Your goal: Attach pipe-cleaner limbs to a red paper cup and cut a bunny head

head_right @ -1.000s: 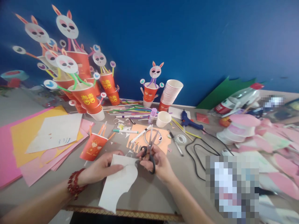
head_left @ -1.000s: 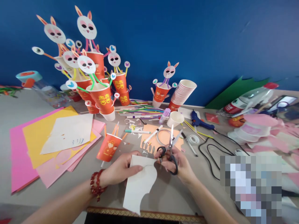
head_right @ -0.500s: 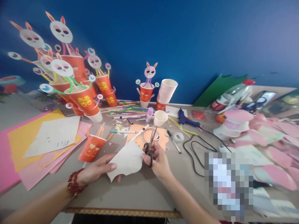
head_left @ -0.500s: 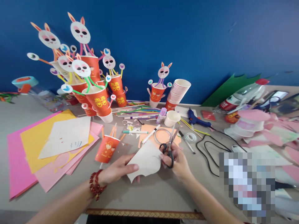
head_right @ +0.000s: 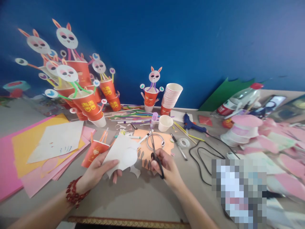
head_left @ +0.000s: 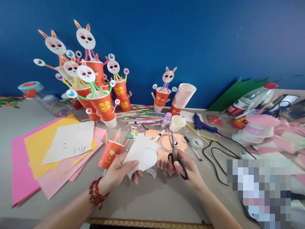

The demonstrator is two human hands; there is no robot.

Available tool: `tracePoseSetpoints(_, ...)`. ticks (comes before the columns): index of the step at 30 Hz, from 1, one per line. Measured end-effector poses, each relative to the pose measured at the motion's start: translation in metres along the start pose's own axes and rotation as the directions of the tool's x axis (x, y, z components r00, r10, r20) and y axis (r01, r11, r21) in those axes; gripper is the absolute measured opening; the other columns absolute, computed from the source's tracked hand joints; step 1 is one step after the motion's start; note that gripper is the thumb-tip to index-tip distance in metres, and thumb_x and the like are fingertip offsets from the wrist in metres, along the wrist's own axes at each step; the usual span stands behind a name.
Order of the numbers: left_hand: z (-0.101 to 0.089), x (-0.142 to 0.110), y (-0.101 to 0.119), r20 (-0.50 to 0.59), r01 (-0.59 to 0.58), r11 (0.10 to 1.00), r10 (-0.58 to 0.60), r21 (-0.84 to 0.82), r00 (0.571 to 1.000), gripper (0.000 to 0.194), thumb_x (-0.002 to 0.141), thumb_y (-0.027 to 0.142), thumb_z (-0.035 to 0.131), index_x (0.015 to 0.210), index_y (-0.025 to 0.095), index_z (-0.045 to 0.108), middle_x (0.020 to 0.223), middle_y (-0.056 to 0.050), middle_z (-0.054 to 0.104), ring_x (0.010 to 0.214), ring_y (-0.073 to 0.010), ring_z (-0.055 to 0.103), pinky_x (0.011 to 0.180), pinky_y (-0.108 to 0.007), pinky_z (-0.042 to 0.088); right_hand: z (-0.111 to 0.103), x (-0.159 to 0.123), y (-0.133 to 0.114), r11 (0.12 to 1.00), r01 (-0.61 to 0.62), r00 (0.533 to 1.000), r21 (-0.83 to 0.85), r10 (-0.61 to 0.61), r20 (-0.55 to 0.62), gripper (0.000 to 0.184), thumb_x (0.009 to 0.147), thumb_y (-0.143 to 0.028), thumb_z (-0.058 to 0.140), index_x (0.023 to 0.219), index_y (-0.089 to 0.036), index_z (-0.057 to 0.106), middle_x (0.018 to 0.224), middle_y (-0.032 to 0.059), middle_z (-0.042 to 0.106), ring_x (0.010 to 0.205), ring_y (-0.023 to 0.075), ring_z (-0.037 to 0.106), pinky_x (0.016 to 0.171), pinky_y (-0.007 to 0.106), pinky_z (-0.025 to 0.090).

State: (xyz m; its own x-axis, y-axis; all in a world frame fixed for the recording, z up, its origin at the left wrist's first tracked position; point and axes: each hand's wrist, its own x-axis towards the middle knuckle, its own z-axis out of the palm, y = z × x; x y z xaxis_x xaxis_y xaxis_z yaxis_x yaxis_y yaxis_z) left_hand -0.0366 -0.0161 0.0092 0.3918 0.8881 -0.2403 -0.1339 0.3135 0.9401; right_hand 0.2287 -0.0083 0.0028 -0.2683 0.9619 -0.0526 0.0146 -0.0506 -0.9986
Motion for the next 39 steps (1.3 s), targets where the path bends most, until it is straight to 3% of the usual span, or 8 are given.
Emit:
tracePoseSetpoints(6, -0.002, -0.001, 0.002, -0.065, -0.071, 0.997, 0.073, 0.039, 0.995, 0.025, 0.092, 0.038, 0.057, 0.097, 0.014, 0.056, 0.069, -0.005, 0.072, 0.048, -0.0135, 0.064, 0.051, -0.024, 0.049, 0.006, -0.002, 0.002, 0.997, -0.075, 0.979, -0.009, 0.076, 0.189, 0.054, 0.075, -0.069, 0.066, 0.082, -0.02, 0.045, 0.07, 0.0018, 0.058, 0.062, 0.0139, 0.05, 0.057, 0.025, 0.037)
tracePoseSetpoints(12, -0.001, -0.001, 0.002, -0.055, -0.077, 0.99, 0.084, 0.118, 0.995, 0.027, 0.093, 0.039, 0.055, 0.096, 0.013, 0.057, 0.069, -0.006, 0.071, 0.049, -0.0148, 0.064, 0.05, -0.025, 0.049, 0.01, -0.005, 0.005, 0.989, -0.123, 0.958, -0.08, 0.14, 0.252, 0.056, 0.072, -0.07, 0.067, 0.08, -0.019, 0.045, 0.07, 0.0008, 0.056, 0.059, 0.0125, 0.049, 0.054, 0.023, 0.035)
tracePoseSetpoints(17, -0.001, -0.002, 0.001, -0.017, -0.066, 0.986, 0.069, 0.154, 0.997, 0.03, 0.092, 0.04, 0.054, 0.103, 0.012, 0.057, 0.069, -0.006, 0.07, 0.048, -0.015, 0.064, 0.049, -0.025, 0.05, 0.009, -0.004, 0.009, 0.987, -0.161, 0.955, -0.032, 0.163, 0.248, 0.056, 0.07, -0.069, 0.071, 0.077, -0.019, 0.046, 0.068, -0.0007, 0.053, 0.057, 0.0111, 0.046, 0.052, 0.022, 0.037)
tracePoseSetpoints(23, 0.0, -0.002, 0.001, -0.016, -0.047, 0.983, 0.05, 0.176, 0.999, 0.029, 0.091, 0.041, 0.056, 0.096, 0.012, 0.058, 0.066, -0.006, 0.071, 0.046, -0.0153, 0.065, 0.047, -0.024, 0.049, 0.01, -0.004, 0.009, 0.979, -0.202, 0.952, -0.02, 0.201, 0.232, 0.055, 0.068, -0.066, 0.075, 0.075, -0.019, 0.046, 0.067, -0.0018, 0.052, 0.056, 0.0104, 0.046, 0.051, 0.022, 0.039)
tracePoseSetpoints(39, 0.0, -0.001, 0.0, -0.012, -0.033, 0.988, 0.035, 0.152, 0.999, 0.028, 0.091, 0.039, 0.057, 0.096, 0.012, 0.059, 0.066, -0.005, 0.071, 0.046, -0.0151, 0.065, 0.046, -0.023, 0.048, 0.012, -0.004, 0.011, 0.975, -0.22, 0.948, -0.013, 0.217, 0.235, 0.053, 0.069, -0.062, 0.076, 0.073, -0.021, 0.043, 0.062, -0.0033, 0.052, 0.051, 0.0091, 0.044, 0.048, 0.021, 0.032)
